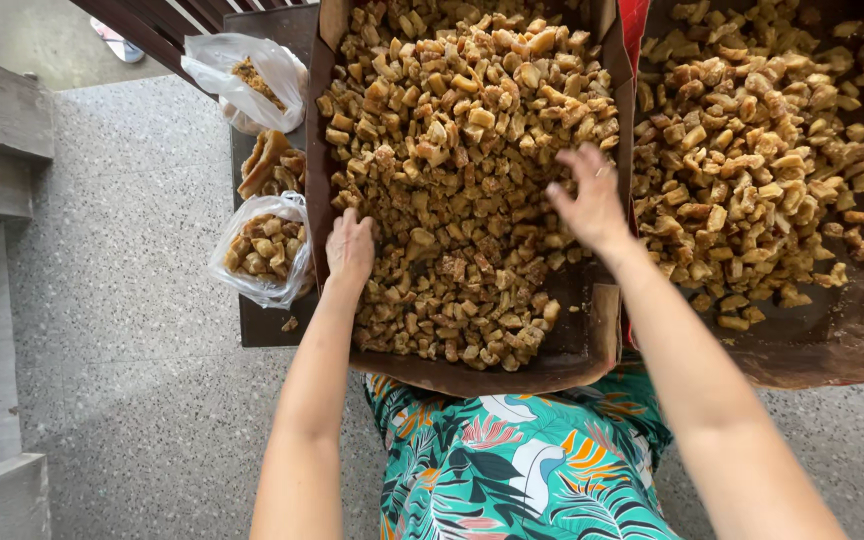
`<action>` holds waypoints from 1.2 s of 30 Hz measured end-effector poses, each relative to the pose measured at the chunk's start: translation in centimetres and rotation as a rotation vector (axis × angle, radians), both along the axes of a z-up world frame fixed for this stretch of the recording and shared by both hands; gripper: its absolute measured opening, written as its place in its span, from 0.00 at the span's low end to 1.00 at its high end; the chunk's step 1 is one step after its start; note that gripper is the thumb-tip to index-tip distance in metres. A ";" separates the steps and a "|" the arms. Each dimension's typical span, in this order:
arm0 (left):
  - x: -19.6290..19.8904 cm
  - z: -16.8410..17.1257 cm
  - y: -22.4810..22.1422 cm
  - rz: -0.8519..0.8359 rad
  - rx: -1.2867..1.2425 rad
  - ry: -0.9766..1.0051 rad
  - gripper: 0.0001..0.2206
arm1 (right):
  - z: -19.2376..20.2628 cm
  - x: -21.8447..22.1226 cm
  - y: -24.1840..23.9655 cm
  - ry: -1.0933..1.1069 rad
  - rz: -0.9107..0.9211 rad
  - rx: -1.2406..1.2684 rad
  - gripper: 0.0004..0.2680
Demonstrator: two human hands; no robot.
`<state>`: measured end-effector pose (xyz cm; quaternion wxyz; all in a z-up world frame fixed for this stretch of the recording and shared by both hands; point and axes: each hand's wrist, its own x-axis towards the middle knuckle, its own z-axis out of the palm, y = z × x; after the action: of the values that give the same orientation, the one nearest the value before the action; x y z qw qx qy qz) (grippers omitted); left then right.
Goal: The person repeatedly scoops dried fruit pieces from a large cardboard box with both hands and transfers them into a second adjacent box. The person continues this repetitive scooping and transferring motion throughout the clip.
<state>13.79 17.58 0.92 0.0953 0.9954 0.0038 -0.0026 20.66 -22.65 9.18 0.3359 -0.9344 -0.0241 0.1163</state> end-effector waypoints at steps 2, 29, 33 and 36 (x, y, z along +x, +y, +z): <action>0.4 2.2 0.1 0.156 -0.369 0.126 0.09 | 1.2 4.7 -1.5 -0.049 -0.020 -0.040 0.24; 5.4 7.7 3.6 0.253 -0.608 0.074 0.21 | -3.9 -0.7 -0.3 -0.102 0.172 -0.439 0.30; 11.4 5.4 0.0 0.076 -0.384 0.033 0.35 | -3.1 -3.2 -1.2 -0.132 0.297 -0.355 0.27; 14.1 4.1 -1.9 0.119 -0.265 0.143 0.41 | -1.2 -4.1 -1.1 0.185 0.449 -0.334 0.27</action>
<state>27.87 15.73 5.04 0.2255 0.9694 0.0694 -0.0683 16.60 -23.78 7.96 0.1444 -0.9334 -0.1800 0.2749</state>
